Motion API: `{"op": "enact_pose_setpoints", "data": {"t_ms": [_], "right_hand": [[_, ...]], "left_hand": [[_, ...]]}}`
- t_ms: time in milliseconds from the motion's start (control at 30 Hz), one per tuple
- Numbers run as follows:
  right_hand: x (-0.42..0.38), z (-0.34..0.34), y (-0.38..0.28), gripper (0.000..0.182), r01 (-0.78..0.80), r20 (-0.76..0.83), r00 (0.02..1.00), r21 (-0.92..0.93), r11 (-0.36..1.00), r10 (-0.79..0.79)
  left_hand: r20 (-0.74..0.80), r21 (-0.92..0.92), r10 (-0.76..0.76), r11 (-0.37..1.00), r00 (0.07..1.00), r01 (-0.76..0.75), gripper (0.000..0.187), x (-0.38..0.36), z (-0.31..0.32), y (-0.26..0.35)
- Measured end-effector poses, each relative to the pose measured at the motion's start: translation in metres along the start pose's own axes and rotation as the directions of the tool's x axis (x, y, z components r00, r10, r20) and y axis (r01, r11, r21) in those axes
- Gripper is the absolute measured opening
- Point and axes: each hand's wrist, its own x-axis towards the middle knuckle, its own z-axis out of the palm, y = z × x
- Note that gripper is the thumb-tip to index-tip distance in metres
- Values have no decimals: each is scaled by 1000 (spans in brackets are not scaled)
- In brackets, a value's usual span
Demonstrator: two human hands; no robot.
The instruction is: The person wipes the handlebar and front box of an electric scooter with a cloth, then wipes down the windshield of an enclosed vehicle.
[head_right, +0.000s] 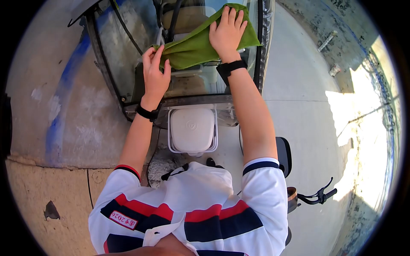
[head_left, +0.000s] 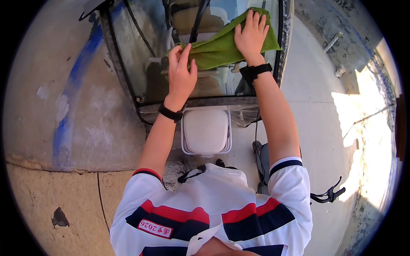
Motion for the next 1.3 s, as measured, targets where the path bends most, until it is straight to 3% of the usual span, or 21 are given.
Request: {"op": "enact_pose_setpoints", "data": {"t_ms": [200, 400, 567, 767, 1033, 1133, 1300], "right_hand": [[5, -3, -28, 76, 67, 64, 996, 17, 998, -68], [24, 14, -28, 83, 60, 90, 994, -32, 998, -57], [45, 15, -8, 83, 75, 94, 993, -75, 994, -68], [61, 20, 26, 83, 0, 7, 1000, -114, 993, 1], [75, 23, 24, 86, -81, 38, 995, -149, 985, 87], [79, 26, 11, 81, 0, 20, 1000, -158, 987, 3], [79, 7, -37, 78, 151, 121, 982, -35, 988, -145]], "left_hand": [[8, 171, -51, 984, 999, 49, 59, 29, -6, -34], [52, 90, -102, 991, 993, 97, 62, 48, 5, -38], [92, 103, -59, 993, 994, 50, 64, 58, 12, -29], [149, 16, -29, 1000, 988, 27, 65, 61, 26, -23], [194, -52, -70, 995, 978, 82, 68, 57, 29, -21], [179, -10, -2, 1000, 984, 4, 69, 57, 30, -28], [176, -19, 16, 1000, 984, -12, 70, 55, 31, -31]]}}
